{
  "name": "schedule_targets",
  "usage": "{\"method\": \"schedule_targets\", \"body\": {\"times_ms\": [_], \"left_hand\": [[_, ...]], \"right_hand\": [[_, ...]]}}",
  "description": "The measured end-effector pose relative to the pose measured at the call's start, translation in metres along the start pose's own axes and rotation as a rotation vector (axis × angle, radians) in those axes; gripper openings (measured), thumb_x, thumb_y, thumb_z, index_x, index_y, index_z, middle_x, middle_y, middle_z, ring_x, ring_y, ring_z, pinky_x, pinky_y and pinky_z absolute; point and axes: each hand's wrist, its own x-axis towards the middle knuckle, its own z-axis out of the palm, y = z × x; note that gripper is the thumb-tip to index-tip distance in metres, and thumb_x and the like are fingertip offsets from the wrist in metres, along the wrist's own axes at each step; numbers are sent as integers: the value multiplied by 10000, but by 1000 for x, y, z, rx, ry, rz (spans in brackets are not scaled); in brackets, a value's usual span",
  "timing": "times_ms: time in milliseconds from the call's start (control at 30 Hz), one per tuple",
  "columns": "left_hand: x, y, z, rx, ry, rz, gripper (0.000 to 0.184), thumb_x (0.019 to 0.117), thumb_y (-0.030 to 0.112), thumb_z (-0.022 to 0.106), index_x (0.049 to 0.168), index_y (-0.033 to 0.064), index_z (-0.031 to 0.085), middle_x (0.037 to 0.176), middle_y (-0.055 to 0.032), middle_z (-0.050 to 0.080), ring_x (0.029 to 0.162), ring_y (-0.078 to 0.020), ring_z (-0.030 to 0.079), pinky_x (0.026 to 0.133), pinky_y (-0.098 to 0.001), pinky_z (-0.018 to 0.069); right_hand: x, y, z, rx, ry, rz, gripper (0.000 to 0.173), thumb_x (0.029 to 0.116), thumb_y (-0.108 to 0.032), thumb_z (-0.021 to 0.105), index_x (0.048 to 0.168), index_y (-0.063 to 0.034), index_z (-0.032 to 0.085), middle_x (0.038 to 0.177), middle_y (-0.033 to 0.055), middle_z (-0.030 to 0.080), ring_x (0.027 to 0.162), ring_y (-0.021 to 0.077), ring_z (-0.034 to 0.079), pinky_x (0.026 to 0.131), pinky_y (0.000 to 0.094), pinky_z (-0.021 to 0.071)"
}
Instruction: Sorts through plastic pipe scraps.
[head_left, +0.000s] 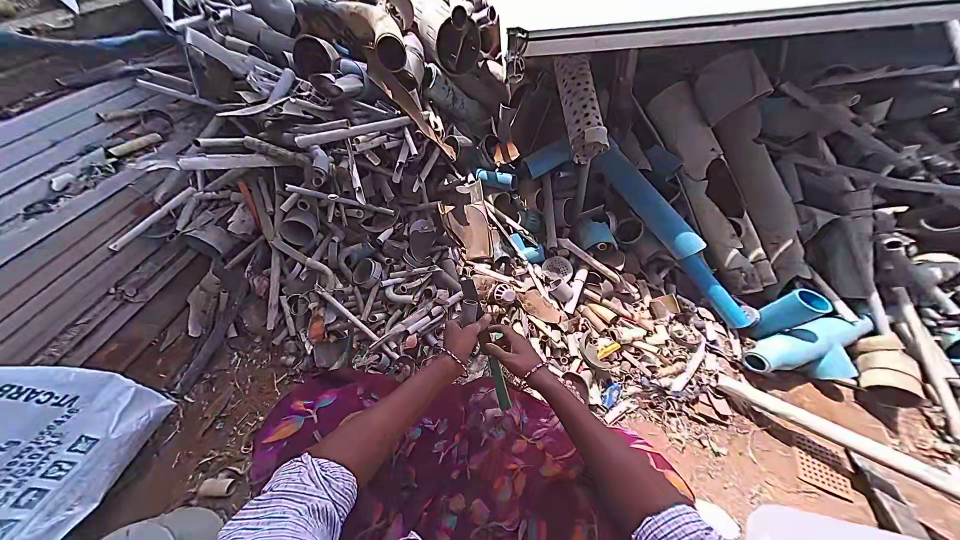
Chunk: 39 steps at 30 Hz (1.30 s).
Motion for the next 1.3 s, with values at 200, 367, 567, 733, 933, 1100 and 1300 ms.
{"method": "schedule_targets", "body": {"times_ms": [200,367,567,733,933,1100,1300], "left_hand": [[-9,-6,-9,156,-156,-53,362,1005,235,679,1215,-50,604,1013,-134,619,803,-153,556,757,-328,483],[-4,-20,-18,205,-157,16,534,1040,348,611,1395,-32,492,1183,-218,605,909,-241,586,838,-405,490],[-24,-21,-14,331,-233,47,569,1142,374,257,1434,-63,475,1385,-296,519,1184,-364,571,1021,-487,445],[-39,-19,-6,393,-224,118,526,1136,344,326,1505,-5,464,1556,-314,350,1388,-442,439,1150,-543,355],[-27,-1,-7,416,-257,175,549,1136,356,308,1475,-33,494,1521,-309,423,1423,-420,419,1187,-531,317],[-63,48,-35,-211,67,734,437,1118,133,264,1280,-119,581,1293,-212,648,1195,-202,631,1060,-362,476],[-192,119,-104,-558,69,1502,518,1113,228,164,1261,-1,604,1327,-93,644,1300,-209,578,1124,-343,444]], "right_hand": [[-2,5,18,-53,-72,60,302,1031,-105,553,1243,108,584,1011,195,655,854,213,634,850,396,520],[-6,-3,31,292,273,225,187,1072,-93,504,1124,68,584,749,31,520,588,82,499,604,256,464],[-8,-12,47,746,383,372,275,1104,-247,472,1256,-19,494,773,30,517,525,77,466,475,224,417],[-6,-16,58,818,461,318,152,1045,-37,521,1185,12,488,768,48,548,531,66,521,503,213,475],[-3,-23,45,816,523,269,194,1047,-100,553,1195,25,532,810,65,581,618,86,554,568,240,486],[-7,-21,32,800,507,280,267,1039,-121,581,1254,26,524,899,96,596,697,120,588,626,274,520],[-12,-23,27,774,460,235,240,1036,-101,583,1226,34,523,862,79,587,658,94,572,598,247,504]]}}
